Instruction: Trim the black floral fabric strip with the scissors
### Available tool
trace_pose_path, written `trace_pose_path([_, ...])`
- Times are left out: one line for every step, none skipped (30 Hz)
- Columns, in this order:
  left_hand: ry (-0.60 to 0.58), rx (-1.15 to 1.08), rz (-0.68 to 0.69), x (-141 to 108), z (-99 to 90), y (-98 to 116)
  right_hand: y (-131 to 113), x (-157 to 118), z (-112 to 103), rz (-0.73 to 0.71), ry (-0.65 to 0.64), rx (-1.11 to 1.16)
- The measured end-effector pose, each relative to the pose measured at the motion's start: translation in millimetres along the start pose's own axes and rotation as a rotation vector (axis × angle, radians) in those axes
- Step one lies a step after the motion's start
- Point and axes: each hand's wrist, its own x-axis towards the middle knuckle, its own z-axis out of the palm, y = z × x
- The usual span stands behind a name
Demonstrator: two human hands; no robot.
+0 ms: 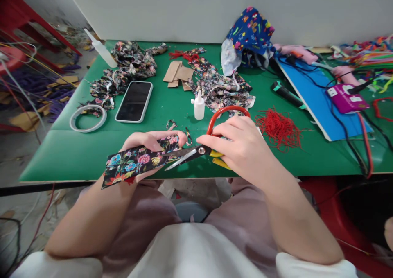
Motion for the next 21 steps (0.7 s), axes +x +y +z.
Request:
trace_pose_path([-0.001,0.004,-0.006,0.0,-0.2,-0.3,-0.2,0.0,0.1,-0.001,0.002,-0.001])
trace_pose_path([0.0,0.01,-0.012,0.0,-0.4,-0.7,-0.4,-0.1,0.2,-0.002,0.004,-0.003])
trace_pose_path([0.007,0.016,-0.012,0.2,-0.4,-1.3,-0.5,-0.1,0.3,-0.003,0.007,-0.006])
trace_pose_path([0.025,0.022,-0.001,0.4,-0.4,-2.0,-0.5,-0.1,0.3,-0.006,0.009,-0.008])
trace_pose_path([0.047,0.027,0.013,0.6,-0.4,-2.9,-0.5,0.0,0.4,-0.008,0.01,-0.009])
trace_pose_path([0.069,0.032,0.029,0.8,-0.4,-3.7,-0.5,0.0,0.4,-0.009,0.008,-0.009])
trace_pose_path([0.09,0.034,0.044,1.0,-0.4,-4.6,-0.5,0.0,0.4,-0.011,0.008,-0.009])
trace_pose_path([0.103,0.035,0.052,1.1,-0.5,-5.2,-0.6,0.0,0.4,-0.012,0.008,-0.009])
trace_pose_path([0.106,0.034,0.05,1.1,-0.7,-5.8,-0.8,0.0,0.3,-0.012,0.008,-0.009])
trace_pose_path([0.103,0.03,0.044,1.1,-1.0,-6.1,-1.0,0.0,0.2,-0.011,0.01,-0.01])
trace_pose_path([0.096,0.025,0.038,1.0,-1.2,-6.2,-1.3,-0.1,0.1,-0.009,0.015,-0.011])
trace_pose_path([0.086,0.021,0.035,0.9,-1.4,-6.1,-1.7,-0.1,0.0,-0.007,0.019,-0.012])
trace_pose_path([0.075,0.018,0.036,0.8,-1.5,-5.9,-2.0,-0.1,-0.1,-0.005,0.021,-0.012])
trace_pose_path([0.066,0.017,0.043,0.8,-1.5,-5.5,-2.3,0.0,-0.2,-0.003,0.021,-0.013])
trace_pose_path([0.058,0.017,0.049,0.8,-1.3,-4.9,-2.6,0.2,-0.4,-0.003,0.023,-0.013])
trace_pose_path([0.05,0.017,0.052,0.9,-1.0,-4.2,-2.9,0.5,-0.6,-0.003,0.023,-0.013])
trace_pose_path([0.043,0.015,0.049,0.9,-0.6,-3.4,-3.1,0.9,-0.8,-0.004,0.022,-0.011])
trace_pose_path([0.031,0.012,0.034,0.8,-0.2,-2.5,-3.4,1.3,-1.0,-0.007,0.022,-0.01])
trace_pose_path([0.014,0.008,0.015,0.8,0.2,-1.6,-3.6,1.7,-1.2,-0.009,0.023,-0.008])
trace_pose_path([-0.002,0.005,0.0,0.7,0.4,-0.8,-3.9,2.0,-1.4,-0.01,0.024,-0.006])
trace_pose_path([-0.015,0.004,-0.006,0.6,0.5,-0.3,-4.2,2.2,-1.6,-0.011,0.023,-0.005])
